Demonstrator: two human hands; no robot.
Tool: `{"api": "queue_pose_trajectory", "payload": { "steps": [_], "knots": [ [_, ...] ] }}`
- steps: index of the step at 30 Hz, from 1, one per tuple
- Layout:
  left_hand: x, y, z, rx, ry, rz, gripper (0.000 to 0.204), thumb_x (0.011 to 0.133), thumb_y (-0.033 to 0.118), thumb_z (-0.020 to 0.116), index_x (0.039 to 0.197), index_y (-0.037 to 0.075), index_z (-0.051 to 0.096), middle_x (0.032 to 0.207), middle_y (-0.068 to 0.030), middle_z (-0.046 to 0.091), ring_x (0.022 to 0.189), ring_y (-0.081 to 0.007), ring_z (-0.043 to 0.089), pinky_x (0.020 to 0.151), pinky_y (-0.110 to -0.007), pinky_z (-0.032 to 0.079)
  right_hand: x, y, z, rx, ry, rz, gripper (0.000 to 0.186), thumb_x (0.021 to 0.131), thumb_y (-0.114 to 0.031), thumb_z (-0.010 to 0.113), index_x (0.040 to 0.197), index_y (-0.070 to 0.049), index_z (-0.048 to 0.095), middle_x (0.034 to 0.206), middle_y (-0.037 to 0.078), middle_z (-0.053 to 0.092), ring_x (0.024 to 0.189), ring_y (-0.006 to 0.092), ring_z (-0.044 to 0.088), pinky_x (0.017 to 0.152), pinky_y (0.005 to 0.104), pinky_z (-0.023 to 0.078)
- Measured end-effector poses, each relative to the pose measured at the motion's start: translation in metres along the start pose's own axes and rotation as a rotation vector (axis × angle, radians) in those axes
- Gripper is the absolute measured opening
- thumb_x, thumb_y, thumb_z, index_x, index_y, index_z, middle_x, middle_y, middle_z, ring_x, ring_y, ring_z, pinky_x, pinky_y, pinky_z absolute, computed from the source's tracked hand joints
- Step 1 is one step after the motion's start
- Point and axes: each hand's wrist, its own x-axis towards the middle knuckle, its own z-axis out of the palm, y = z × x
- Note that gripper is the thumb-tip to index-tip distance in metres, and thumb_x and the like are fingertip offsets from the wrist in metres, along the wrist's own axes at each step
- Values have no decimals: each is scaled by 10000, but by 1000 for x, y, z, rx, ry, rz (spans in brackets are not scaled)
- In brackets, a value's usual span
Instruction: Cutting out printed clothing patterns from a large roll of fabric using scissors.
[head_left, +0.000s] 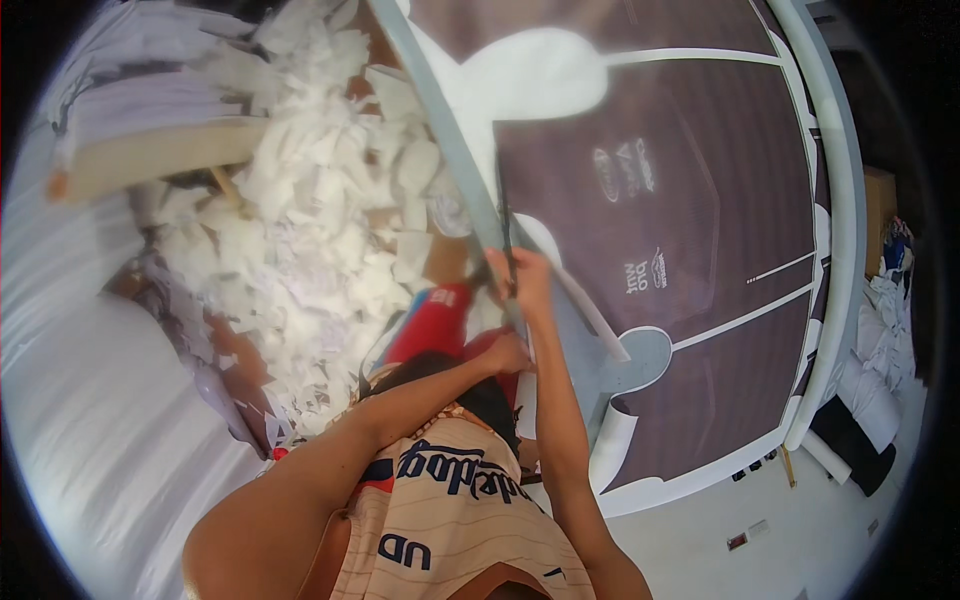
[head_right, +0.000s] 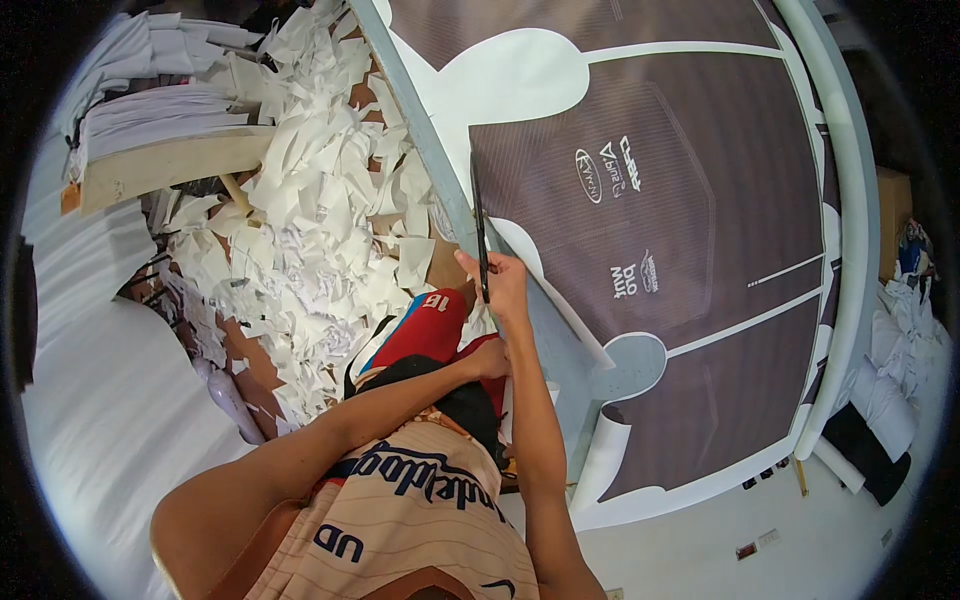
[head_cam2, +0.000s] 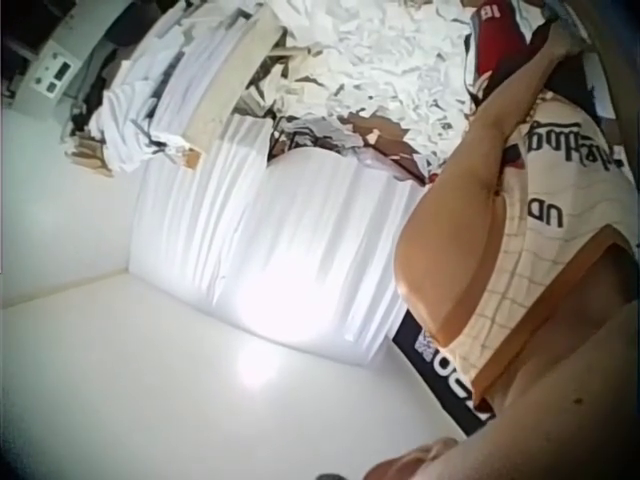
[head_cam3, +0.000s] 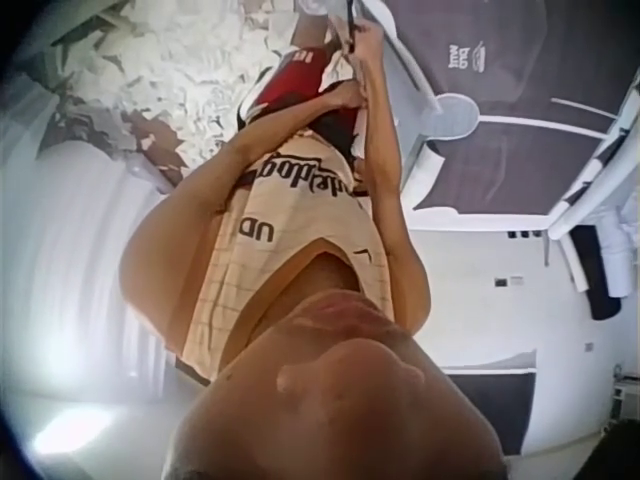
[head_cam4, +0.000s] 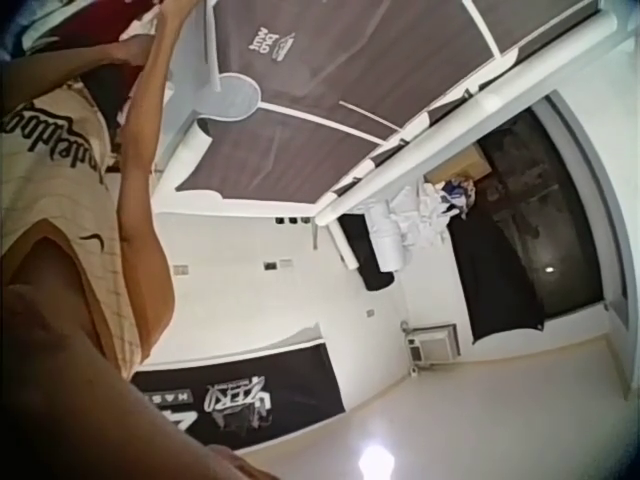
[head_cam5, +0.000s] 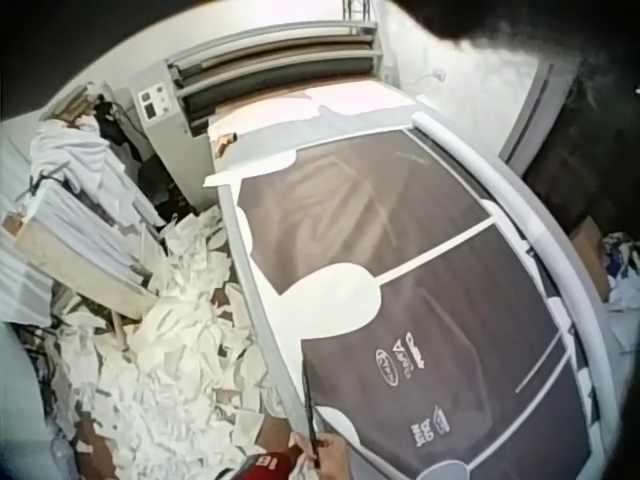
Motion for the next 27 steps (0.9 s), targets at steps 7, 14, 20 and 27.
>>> {"api": "queue_pose_trajectory", "payload": {
  "steps": [7,14,20,27],
  "knots": [
    [-14,23,-24,0,-93,-77,479,722,517,778,854,56,782,971,-214,721,864,-382,691,838,-447,542,28,-29,14,-21,-8,-32,469,823,-397,841,606,-82,569,500,-32,491,398,58,439,398,232,329],
    [-41,16,-148,-67,133,156,433,821,452,743,935,35,764,848,-136,725,766,-249,681,730,-387,528,23,-52,20,-149,69,-92,531,848,-457,802,572,-110,511,495,-32,477,397,60,444,397,244,304],
    [-17,40,-316,-932,763,200,414,925,392,714,1068,3,702,840,-25,686,695,-122,623,631,-271,486,19,-75,14,-176,4,-78,509,853,-461,792,593,-110,530,505,-30,482,396,69,455,395,244,328],
    [34,78,-382,-1065,739,105,349,909,330,742,1025,1,722,801,-39,685,691,-134,623,585,-278,477,29,-84,0,-170,-36,6,491,861,-459,786,620,-96,559,532,-25,490,411,79,481,393,253,349]
  ]
}}
